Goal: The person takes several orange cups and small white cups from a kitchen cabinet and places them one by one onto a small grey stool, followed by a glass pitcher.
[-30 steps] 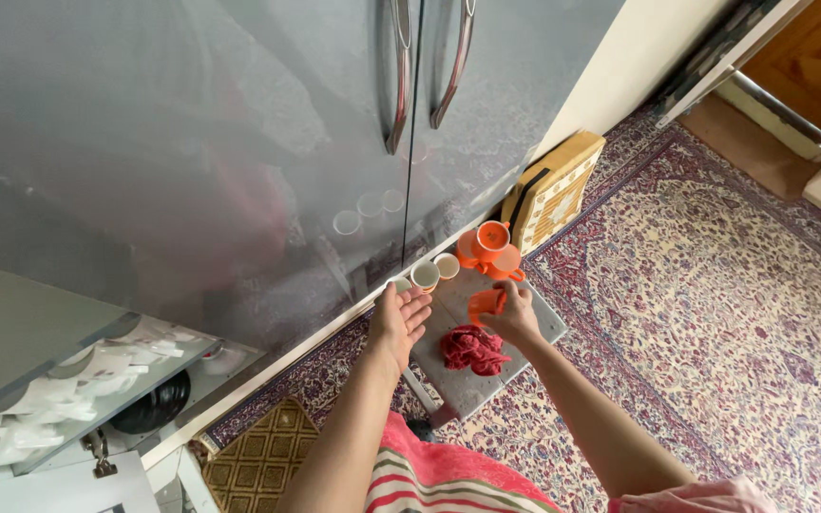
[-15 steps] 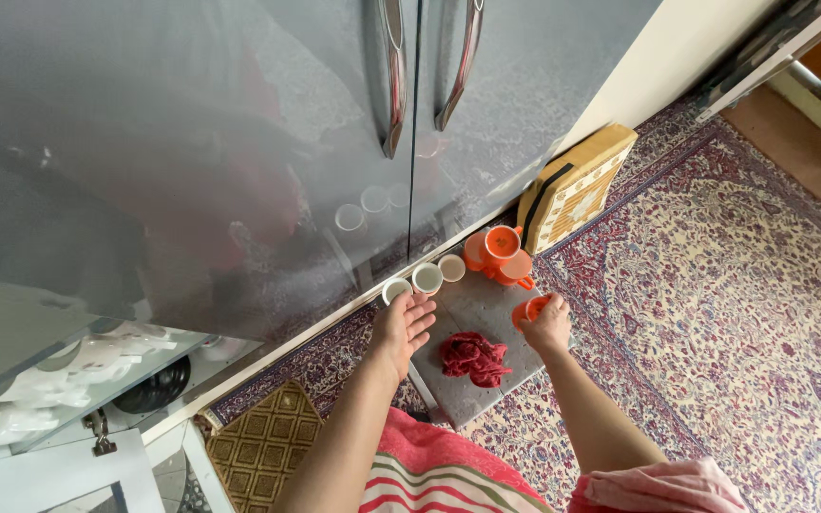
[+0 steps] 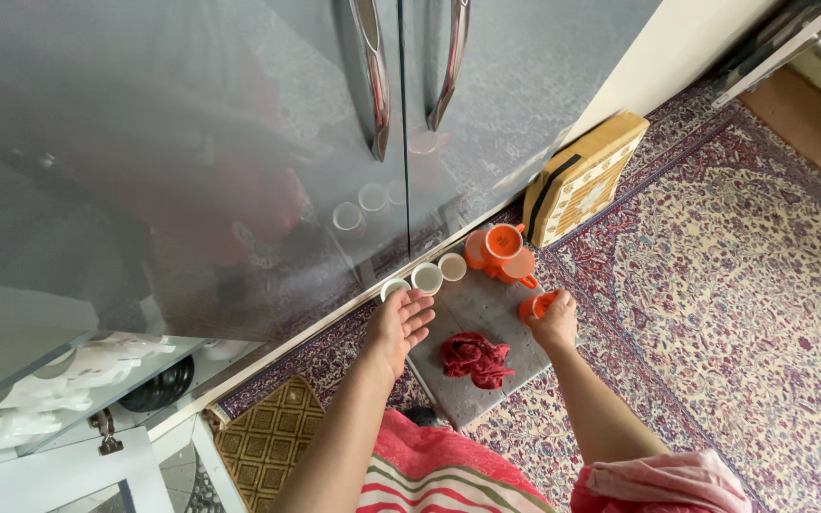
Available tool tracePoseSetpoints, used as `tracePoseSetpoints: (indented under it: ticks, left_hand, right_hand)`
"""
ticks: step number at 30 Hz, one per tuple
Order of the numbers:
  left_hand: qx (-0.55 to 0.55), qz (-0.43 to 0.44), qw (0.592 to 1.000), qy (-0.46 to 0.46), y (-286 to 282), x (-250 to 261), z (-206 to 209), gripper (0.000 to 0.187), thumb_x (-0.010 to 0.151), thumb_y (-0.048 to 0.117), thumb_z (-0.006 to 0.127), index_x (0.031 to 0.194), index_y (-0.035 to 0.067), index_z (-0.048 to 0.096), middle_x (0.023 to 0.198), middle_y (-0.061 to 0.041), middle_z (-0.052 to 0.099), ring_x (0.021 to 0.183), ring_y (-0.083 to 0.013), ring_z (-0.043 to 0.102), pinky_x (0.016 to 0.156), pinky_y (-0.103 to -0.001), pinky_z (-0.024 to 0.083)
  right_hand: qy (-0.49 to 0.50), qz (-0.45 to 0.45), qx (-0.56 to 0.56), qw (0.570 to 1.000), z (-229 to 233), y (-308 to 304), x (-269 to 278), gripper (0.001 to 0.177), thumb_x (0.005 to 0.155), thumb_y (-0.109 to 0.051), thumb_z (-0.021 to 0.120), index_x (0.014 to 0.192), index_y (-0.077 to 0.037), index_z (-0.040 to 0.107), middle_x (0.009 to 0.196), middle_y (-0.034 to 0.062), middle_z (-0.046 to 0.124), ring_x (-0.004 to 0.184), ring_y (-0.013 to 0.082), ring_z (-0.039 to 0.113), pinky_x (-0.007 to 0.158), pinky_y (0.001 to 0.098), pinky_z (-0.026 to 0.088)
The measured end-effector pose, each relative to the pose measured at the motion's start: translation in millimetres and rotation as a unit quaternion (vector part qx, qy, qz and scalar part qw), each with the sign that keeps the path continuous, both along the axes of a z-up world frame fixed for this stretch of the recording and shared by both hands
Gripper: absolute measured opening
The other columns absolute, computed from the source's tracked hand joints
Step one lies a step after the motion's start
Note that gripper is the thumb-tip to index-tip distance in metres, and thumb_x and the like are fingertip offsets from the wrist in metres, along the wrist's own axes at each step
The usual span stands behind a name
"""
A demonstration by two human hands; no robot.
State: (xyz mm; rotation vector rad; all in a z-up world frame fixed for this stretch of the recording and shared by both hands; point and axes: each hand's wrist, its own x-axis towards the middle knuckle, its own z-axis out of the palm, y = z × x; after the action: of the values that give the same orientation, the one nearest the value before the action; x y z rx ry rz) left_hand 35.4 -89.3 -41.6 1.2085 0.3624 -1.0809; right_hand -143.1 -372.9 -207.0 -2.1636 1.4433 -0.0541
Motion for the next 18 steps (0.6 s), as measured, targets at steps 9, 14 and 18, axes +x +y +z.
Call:
tracePoseSetpoints:
  ticks: [9, 14, 18]
  left_hand:
    - [0.003, -0.001, 1.000, -0.008, 0.1, -0.6, 7.4, 0.036, 0.099, 0.044, 0.045, 0.113, 0.017, 0.065, 0.125, -0.004, 0.073, 0.111, -0.0180, 0.067, 0.097, -0.038, 0.046]
    - [-0.002, -0.003, 1.000, -0.010, 0.9, -1.3, 9.8, 0.036, 0.100, 0.043, 0.045, 0.114, 0.016, 0.064, 0.124, -0.004, 0.074, 0.110, -0.0177, 0.068, 0.097, -0.039, 0.047]
    - [-0.007, -0.003, 1.000, -0.009, 4.4, -2.3, 8.2, 0.037, 0.100, 0.043, 0.043, 0.115, 0.017, 0.065, 0.123, -0.003, 0.073, 0.109, -0.0175, 0.067, 0.096, -0.038, 0.046]
  right_hand:
    - [-0.003, 0.001, -0.004, 1.000, 3.2, 6.4, 12.9, 0.087, 0.075, -0.040, 0.088, 0.142, -0.008, 0.043, 0.138, 0.0228, 0.050, 0.119, 0.0419, 0.061, 0.100, 0.0480, 0.053]
    - [-0.016, 0.007, -0.003, 1.000, 4.6, 12.4, 15.0, 0.091, 0.077, -0.046, 0.086, 0.146, -0.008, 0.040, 0.140, 0.0246, 0.047, 0.119, 0.0428, 0.062, 0.100, 0.0483, 0.053]
    - [-0.029, 0.004, 0.005, 1.000, 2.9, 12.3, 11.6, 0.096, 0.077, -0.048, 0.084, 0.150, -0.008, 0.037, 0.143, 0.0252, 0.045, 0.120, 0.0431, 0.061, 0.099, 0.0481, 0.053]
